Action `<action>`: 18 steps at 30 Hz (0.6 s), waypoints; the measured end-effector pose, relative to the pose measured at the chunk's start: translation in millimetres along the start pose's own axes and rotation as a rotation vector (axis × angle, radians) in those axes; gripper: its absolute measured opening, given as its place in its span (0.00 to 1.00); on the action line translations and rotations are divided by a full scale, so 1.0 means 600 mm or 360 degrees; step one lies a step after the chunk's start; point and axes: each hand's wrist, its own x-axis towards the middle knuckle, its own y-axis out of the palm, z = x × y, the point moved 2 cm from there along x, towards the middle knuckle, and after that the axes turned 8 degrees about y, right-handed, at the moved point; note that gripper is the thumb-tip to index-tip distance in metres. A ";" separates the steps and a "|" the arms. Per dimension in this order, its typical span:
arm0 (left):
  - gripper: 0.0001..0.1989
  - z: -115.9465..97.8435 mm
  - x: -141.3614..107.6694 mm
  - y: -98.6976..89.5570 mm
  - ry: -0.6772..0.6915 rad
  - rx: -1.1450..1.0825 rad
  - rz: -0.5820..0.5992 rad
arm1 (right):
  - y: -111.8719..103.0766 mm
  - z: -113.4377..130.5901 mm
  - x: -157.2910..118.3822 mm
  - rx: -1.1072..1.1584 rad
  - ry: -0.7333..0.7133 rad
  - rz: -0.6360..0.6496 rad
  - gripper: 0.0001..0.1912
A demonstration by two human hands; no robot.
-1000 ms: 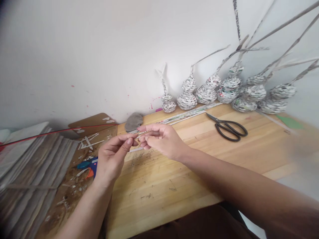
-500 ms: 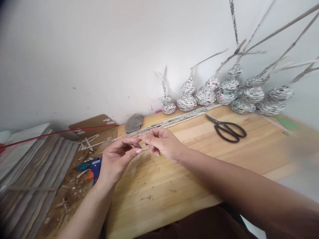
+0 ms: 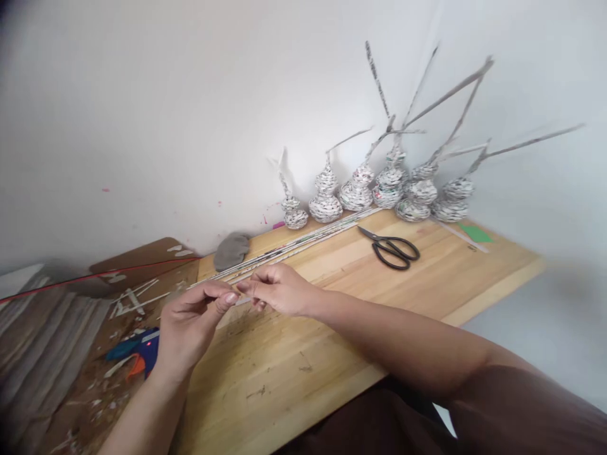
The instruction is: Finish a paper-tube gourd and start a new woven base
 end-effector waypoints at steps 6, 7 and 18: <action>0.12 0.014 0.008 -0.014 0.0107 0.0316 -0.0095 | -0.025 0.008 -0.001 -0.0694 -0.0256 -0.0220 0.21; 0.13 0.016 0.009 -0.017 0.0111 0.0345 -0.0116 | -0.030 0.012 -0.001 -0.0776 -0.0263 -0.0302 0.22; 0.11 0.033 0.023 -0.046 0.0318 0.0601 -0.0722 | -0.207 0.035 -0.102 -0.2055 -0.0271 -0.1139 0.10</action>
